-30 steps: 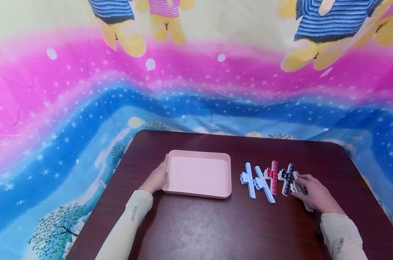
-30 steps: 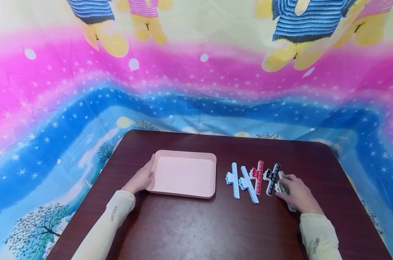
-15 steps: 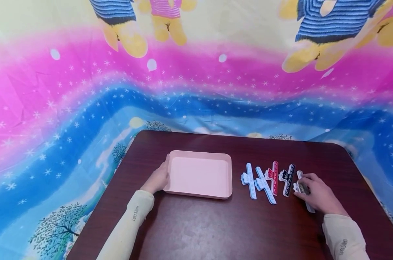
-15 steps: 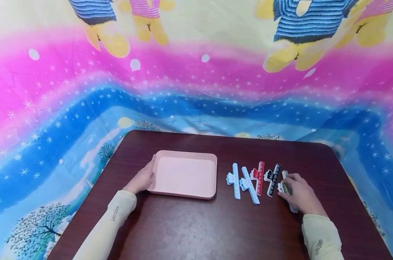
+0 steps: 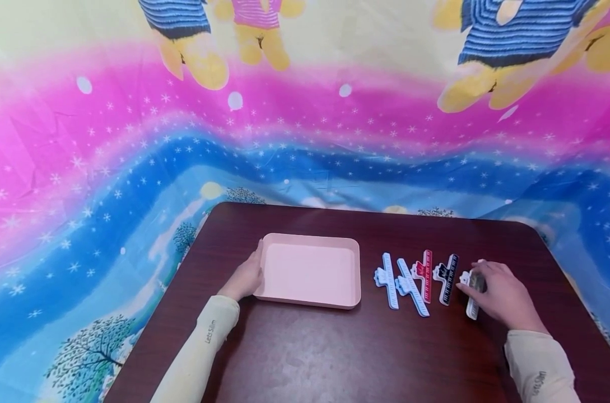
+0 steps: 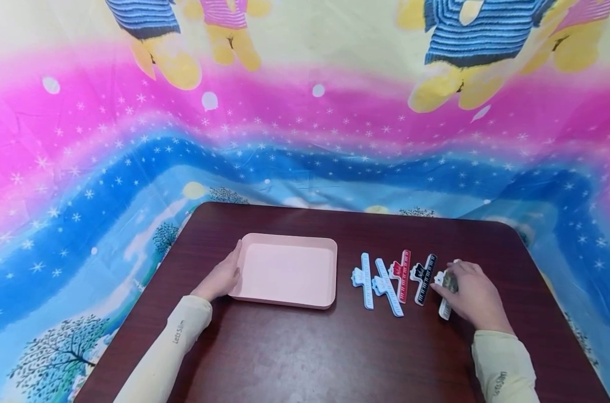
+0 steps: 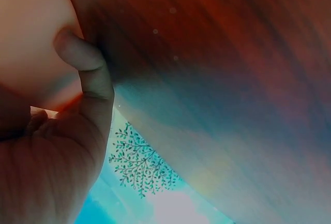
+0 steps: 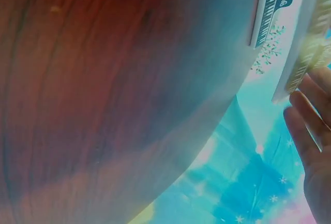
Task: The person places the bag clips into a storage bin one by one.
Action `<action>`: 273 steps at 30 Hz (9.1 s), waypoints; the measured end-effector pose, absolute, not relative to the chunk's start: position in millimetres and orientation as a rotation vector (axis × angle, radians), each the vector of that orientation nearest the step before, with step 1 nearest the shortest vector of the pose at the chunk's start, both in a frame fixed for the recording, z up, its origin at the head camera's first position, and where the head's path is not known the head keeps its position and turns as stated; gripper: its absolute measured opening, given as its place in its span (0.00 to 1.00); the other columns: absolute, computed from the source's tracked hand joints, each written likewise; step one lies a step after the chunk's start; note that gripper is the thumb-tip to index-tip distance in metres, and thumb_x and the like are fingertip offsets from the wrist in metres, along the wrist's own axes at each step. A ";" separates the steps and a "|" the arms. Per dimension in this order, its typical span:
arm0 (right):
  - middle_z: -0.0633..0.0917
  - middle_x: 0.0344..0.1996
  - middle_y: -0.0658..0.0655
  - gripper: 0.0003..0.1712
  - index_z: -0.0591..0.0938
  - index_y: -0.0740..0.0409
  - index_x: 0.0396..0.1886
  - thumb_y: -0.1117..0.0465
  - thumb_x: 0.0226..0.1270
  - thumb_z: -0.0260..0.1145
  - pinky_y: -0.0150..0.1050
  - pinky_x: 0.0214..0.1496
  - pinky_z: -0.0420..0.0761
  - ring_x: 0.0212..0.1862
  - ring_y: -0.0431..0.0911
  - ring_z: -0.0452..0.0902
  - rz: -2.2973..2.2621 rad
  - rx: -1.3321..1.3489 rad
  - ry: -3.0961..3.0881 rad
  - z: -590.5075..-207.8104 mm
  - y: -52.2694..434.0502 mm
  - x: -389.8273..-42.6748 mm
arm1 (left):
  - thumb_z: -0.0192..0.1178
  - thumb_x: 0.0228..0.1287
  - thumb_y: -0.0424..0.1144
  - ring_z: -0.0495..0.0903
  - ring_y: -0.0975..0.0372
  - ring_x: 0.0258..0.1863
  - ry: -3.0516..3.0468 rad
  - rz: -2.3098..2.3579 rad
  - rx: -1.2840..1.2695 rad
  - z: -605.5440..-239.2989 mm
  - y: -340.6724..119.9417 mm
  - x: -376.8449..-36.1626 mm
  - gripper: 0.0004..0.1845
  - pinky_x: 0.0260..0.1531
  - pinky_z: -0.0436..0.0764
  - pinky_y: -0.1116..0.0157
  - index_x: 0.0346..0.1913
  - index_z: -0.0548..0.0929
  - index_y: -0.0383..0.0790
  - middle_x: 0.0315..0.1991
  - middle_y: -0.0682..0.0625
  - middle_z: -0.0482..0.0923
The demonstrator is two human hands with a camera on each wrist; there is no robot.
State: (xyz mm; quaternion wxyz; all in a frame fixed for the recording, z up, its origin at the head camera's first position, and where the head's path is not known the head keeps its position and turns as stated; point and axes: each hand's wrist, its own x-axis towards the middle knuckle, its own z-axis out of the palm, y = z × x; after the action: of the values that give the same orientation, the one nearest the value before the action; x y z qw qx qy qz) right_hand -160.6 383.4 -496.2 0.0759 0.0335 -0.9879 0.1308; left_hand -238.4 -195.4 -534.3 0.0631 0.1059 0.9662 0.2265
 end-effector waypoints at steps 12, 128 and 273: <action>0.84 0.39 0.70 0.35 0.78 0.69 0.59 0.47 0.65 0.76 0.63 0.39 0.83 0.38 0.60 0.79 0.575 0.018 -2.986 -487.1 382.7 -162.4 | 0.47 0.75 0.29 0.66 0.41 0.75 2.918 0.674 0.304 -530.9 -194.2 -238.1 0.41 0.75 0.67 0.47 0.83 0.39 0.32 0.78 0.28 0.58; 0.76 0.40 0.24 0.35 0.67 0.73 0.75 0.48 0.84 0.52 0.23 0.37 0.83 0.36 0.25 0.82 1.538 -0.271 -2.695 -477.9 381.9 -166.6 | 0.50 0.71 0.26 0.75 0.41 0.67 2.952 0.702 0.408 -527.1 -194.5 -237.6 0.42 0.71 0.73 0.48 0.82 0.43 0.26 0.75 0.28 0.63; 0.90 0.46 0.67 0.17 0.84 0.70 0.56 0.62 0.78 0.64 0.54 0.56 0.87 0.38 0.49 0.88 2.047 0.069 -2.730 -457.2 115.2 -257.0 | 0.47 0.71 0.27 0.80 0.43 0.61 2.907 0.642 0.395 -528.1 -171.2 -239.5 0.42 0.68 0.76 0.50 0.82 0.38 0.27 0.78 0.30 0.60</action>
State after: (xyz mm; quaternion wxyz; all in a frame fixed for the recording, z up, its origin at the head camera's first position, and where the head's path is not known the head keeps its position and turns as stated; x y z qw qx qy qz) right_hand -257.0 115.2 -457.2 -0.1354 0.0202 -0.7925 0.5944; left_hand -239.5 -171.2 -528.1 0.0690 0.1313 0.9656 0.2134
